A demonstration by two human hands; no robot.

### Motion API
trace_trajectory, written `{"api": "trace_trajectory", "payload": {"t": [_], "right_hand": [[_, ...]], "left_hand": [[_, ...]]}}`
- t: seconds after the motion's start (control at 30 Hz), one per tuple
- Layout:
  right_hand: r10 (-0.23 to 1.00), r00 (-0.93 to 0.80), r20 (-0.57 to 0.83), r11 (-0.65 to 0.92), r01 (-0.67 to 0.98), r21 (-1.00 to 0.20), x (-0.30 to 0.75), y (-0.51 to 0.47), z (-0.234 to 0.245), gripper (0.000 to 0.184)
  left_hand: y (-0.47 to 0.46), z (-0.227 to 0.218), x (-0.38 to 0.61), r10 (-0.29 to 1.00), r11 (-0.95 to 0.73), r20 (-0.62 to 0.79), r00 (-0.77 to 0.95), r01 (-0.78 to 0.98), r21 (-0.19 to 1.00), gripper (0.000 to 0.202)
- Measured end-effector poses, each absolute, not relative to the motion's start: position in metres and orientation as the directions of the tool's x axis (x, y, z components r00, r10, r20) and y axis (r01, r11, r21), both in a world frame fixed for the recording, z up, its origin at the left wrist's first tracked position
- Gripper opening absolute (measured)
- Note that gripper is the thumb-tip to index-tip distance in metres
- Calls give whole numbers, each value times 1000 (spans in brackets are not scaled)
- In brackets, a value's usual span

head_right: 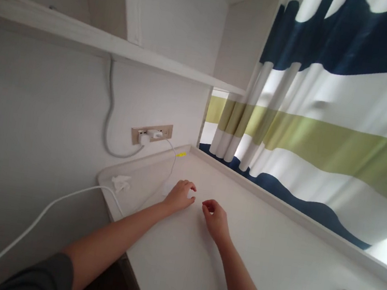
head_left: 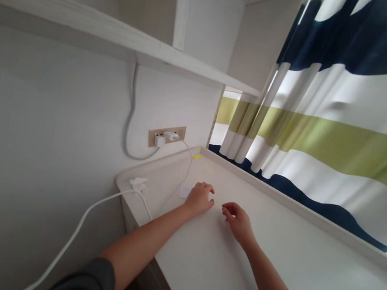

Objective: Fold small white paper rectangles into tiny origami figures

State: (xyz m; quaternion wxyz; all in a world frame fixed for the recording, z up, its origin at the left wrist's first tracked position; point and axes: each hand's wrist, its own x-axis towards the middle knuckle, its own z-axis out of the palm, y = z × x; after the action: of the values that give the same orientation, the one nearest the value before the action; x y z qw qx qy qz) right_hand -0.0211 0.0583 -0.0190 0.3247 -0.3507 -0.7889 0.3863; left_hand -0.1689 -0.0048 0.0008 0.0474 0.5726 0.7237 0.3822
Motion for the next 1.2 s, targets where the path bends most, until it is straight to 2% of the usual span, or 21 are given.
{"api": "trace_trajectory", "payload": {"t": [0.1, 0.13, 0.23, 0.3, 0.4, 0.77, 0.87, 0.93, 1.0, 1.07, 1.2], "right_hand": [[778, -577, 246, 493, 319, -810, -36, 55, -20, 15], [772, -585, 248, 503, 325, -801, -40, 54, -20, 15], [771, -593, 233, 510, 354, -784, -46, 54, -22, 15], [774, -596, 216, 508, 380, -773, -48, 54, -24, 15], [783, -590, 198, 499, 405, -766, -50, 53, -28, 15], [793, -580, 184, 481, 412, -774, -50, 50, -28, 13], [796, -567, 212, 477, 373, -796, -46, 48, -26, 12], [805, -540, 246, 478, 346, -807, -41, 47, -21, 12], [815, -505, 284, 475, 302, -827, -32, 46, -13, 9], [832, -451, 323, 453, 216, -865, -21, 47, -3, 11], [879, -315, 359, 383, 17, -924, 12, 52, 19, 37]], "left_hand": [[-18, -6, -193, 857, 115, 356, -371, 814, 570, 26], [-20, -9, -199, 865, 141, 348, -361, 841, 522, 28], [-23, -14, -211, 894, 135, 326, -308, 878, 459, 19], [-23, -16, -214, 897, 126, 323, -303, 874, 470, 14], [-21, -17, -216, 880, 151, 323, -347, 851, 503, 18], [-18, -16, -226, 741, 205, 404, -537, 753, 625, 18], [-22, -8, -227, 695, 153, 473, -542, 754, 639, 15], [-23, 1, -225, 590, 36, 604, -536, 765, 643, 12], [-22, 13, -216, 548, -53, 665, -508, 772, 634, 12], [-18, 26, -200, 590, -141, 635, -498, 711, 689, 14], [0, 44, -147, 774, -300, 493, -398, 455, 838, 19]]}}
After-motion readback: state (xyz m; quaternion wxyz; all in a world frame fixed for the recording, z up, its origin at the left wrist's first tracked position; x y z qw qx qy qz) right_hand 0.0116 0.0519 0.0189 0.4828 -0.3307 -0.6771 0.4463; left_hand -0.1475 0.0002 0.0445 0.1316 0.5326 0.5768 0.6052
